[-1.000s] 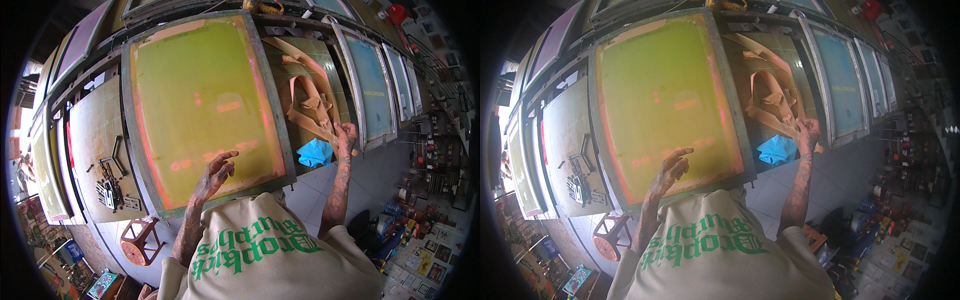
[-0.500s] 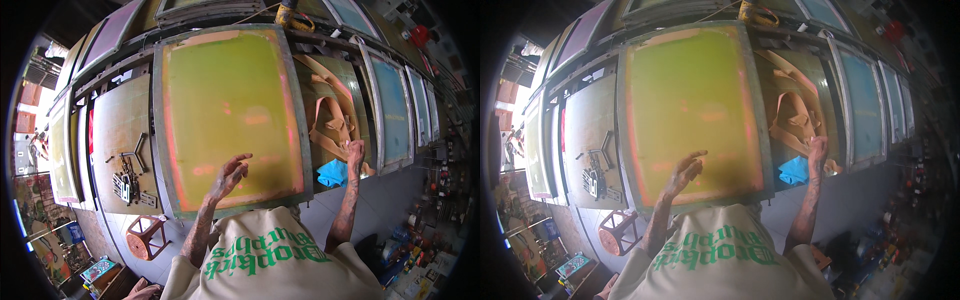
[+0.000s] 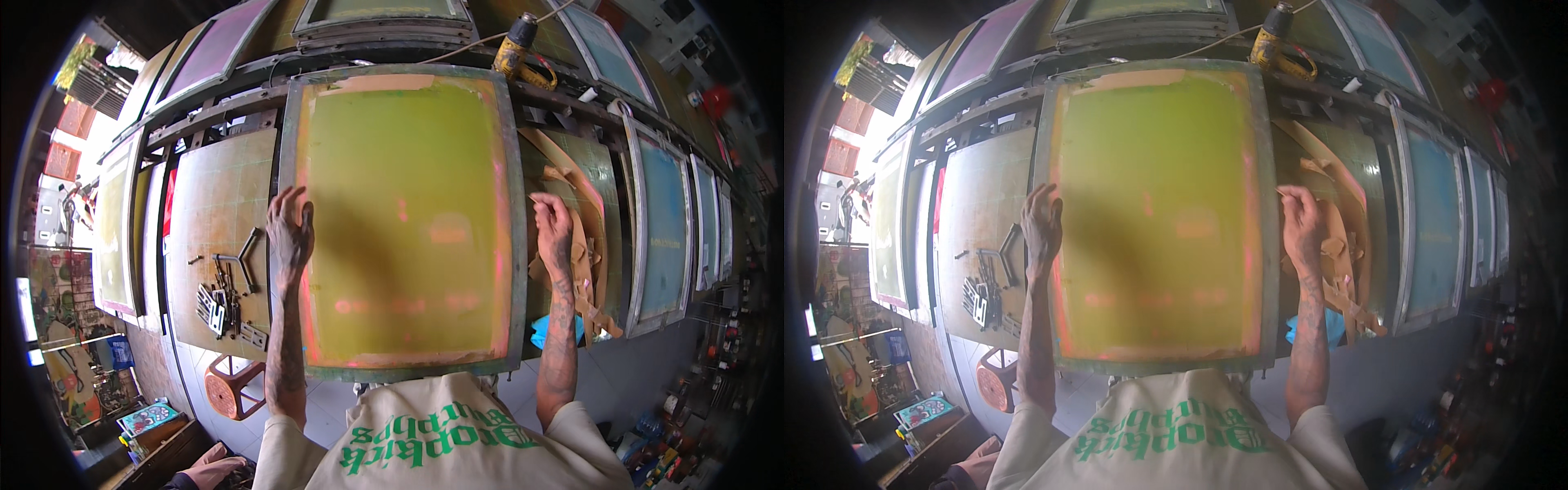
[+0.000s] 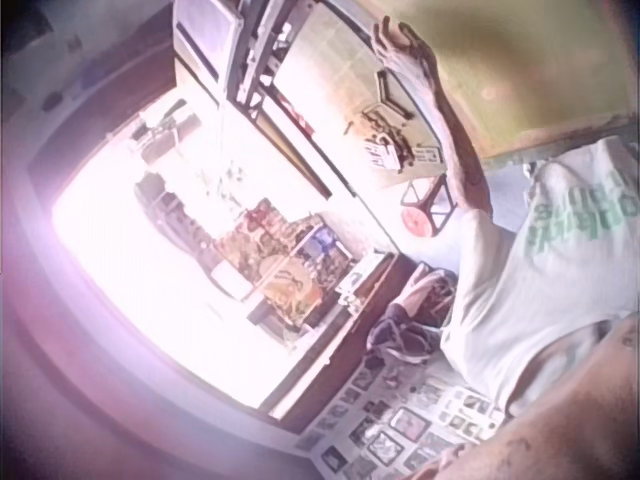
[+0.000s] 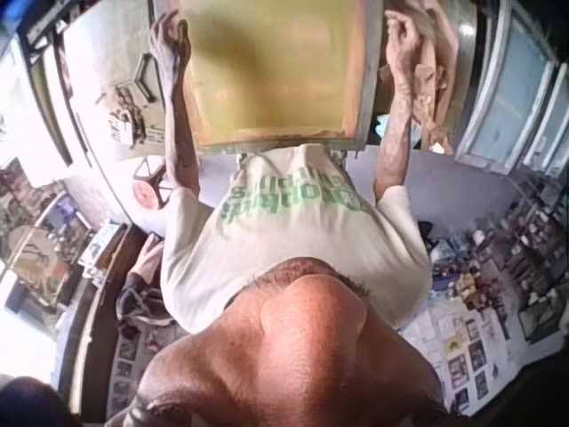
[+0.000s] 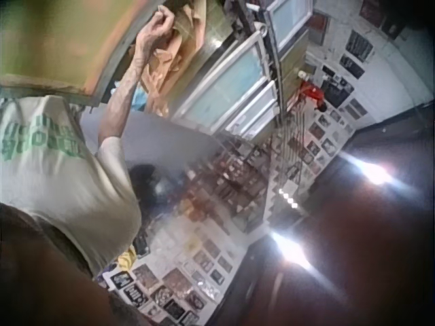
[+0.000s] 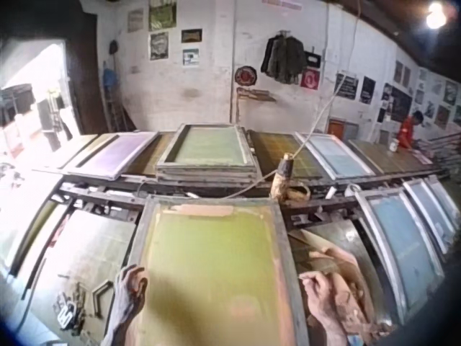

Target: The person uses a small pointed tool to scrape and clean the surface of a large green screen printing frame. They then peel off a strip of masking tape from the frame's edge and discard it. The person continues to scrape the frame surface and wipe it with their hand.

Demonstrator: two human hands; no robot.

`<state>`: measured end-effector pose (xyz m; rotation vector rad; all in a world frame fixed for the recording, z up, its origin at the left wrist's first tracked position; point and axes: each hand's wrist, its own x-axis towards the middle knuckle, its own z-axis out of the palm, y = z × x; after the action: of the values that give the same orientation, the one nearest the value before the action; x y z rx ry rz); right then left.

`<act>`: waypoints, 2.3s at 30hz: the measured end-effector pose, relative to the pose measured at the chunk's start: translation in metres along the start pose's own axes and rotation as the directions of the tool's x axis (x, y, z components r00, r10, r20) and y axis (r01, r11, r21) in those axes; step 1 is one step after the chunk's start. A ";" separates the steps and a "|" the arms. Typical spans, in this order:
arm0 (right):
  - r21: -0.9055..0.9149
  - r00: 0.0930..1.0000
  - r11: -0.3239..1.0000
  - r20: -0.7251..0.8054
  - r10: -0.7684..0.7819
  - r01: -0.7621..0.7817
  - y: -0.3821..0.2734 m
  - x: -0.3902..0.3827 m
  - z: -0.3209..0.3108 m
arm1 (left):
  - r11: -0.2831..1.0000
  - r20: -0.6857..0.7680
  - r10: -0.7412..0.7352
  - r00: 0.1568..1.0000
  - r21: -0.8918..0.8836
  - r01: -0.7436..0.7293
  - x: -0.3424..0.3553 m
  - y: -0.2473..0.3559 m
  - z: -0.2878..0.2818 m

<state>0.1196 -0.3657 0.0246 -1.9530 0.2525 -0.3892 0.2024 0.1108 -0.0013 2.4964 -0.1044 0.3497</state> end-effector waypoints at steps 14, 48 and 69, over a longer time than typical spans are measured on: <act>-0.304 0.849 0.808 0.343 -0.403 0.506 -0.009 0.250 0.151 | 0.981 -0.039 -0.160 0.986 0.109 0.163 0.035 -0.028 0.032; -0.256 0.590 0.562 0.579 -0.563 0.787 0.009 0.291 0.166 | 0.973 -0.062 -0.206 0.976 0.089 0.211 0.036 -0.013 0.031; -0.304 0.640 0.598 0.584 -0.498 0.742 0.001 0.279 0.156 | 0.985 -0.104 -0.117 0.988 0.111 0.129 0.039 -0.020 0.040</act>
<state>0.4370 -0.3320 0.0091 -2.5855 -0.7792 -0.3334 0.2521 0.1043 -0.0331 2.5813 0.1125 0.4352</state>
